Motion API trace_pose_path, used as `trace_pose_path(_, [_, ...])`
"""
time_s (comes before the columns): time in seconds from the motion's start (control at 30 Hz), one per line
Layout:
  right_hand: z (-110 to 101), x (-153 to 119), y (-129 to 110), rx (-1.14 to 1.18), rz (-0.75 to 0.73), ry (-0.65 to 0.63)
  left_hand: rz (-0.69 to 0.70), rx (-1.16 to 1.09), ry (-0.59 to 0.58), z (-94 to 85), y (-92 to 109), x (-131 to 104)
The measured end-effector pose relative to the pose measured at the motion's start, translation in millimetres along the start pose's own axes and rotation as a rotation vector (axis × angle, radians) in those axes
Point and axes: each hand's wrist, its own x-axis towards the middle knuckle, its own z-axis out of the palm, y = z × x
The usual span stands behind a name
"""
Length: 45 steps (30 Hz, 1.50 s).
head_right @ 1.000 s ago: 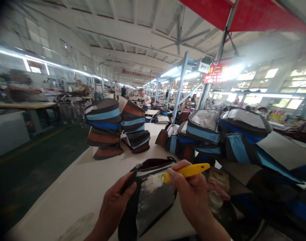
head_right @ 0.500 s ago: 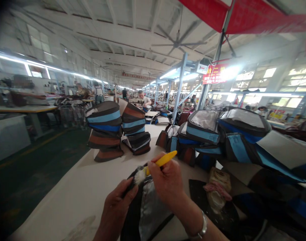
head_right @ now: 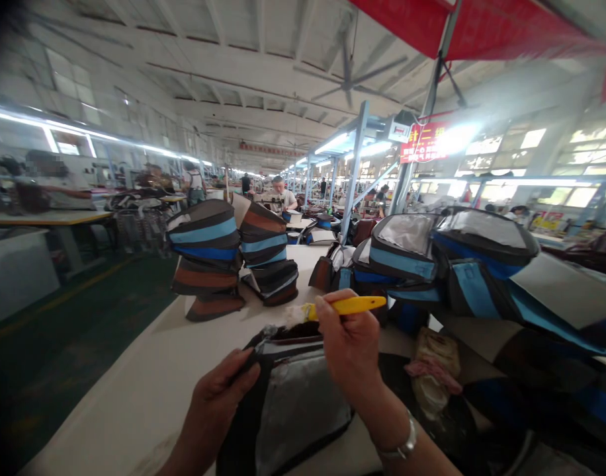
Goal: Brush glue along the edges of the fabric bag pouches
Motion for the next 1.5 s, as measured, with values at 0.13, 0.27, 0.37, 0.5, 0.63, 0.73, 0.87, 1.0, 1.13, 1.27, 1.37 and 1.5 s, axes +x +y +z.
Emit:
trace_pose_path(0.13, [-39.7,-1.5,-9.7,0.088,0.112,0.149,0.052,0.134,-0.143,-47.8,-11.6,46.8])
trace_pose_path(0.27, [-64.8,-18.6,-12.4,0.214,0.292,0.268,0.057,0.339,0.035,-85.6,-45.5,101.3])
trace_pose_path(0.37, [-71.1,-37.0,-5.8,0.304,0.436,0.324,-0.024,0.419,0.236,-92.5,-73.8,110.9])
trace_pose_path(0.5, [-77.8,-53.8,11.1,0.372,0.527,0.312,-0.036,0.449,0.506,-61.8,-97.0,53.5])
trace_pose_path(0.63, [-76.4,-56.9,22.8,0.367,0.537,0.325,0.154,0.469,0.39,10.3,-104.8,-39.7])
trace_pose_path(0.73, [-63.0,-60.8,22.2,0.372,0.544,0.296,0.463,0.55,0.265,62.3,-102.2,-73.4])
trace_pose_path(0.87, [-50.2,-70.3,16.7,0.336,0.496,0.21,0.418,0.518,0.237,89.7,-94.6,-60.0])
trace_pose_path(1.0, [-62.4,-65.7,17.6,0.274,0.433,0.24,0.39,0.362,0.151,73.8,-80.3,-42.5])
trace_pose_path(1.13, [-62.6,-52.3,16.1,0.255,0.361,0.115,0.344,0.277,0.079,47.2,-54.3,-42.8])
trace_pose_path(1.27, [-25.4,-48.9,12.9,0.261,0.294,-0.124,0.214,0.151,-0.039,32.1,-35.0,-47.8])
trace_pose_path(1.37, [-0.5,-47.9,15.5,0.085,0.136,-0.274,0.082,0.091,0.03,26.7,-32.6,-50.8])
trace_pose_path(1.5, [0.6,-43.5,12.4,-0.187,-0.114,-0.31,0.037,0.037,-0.008,20.8,-30.4,-50.9])
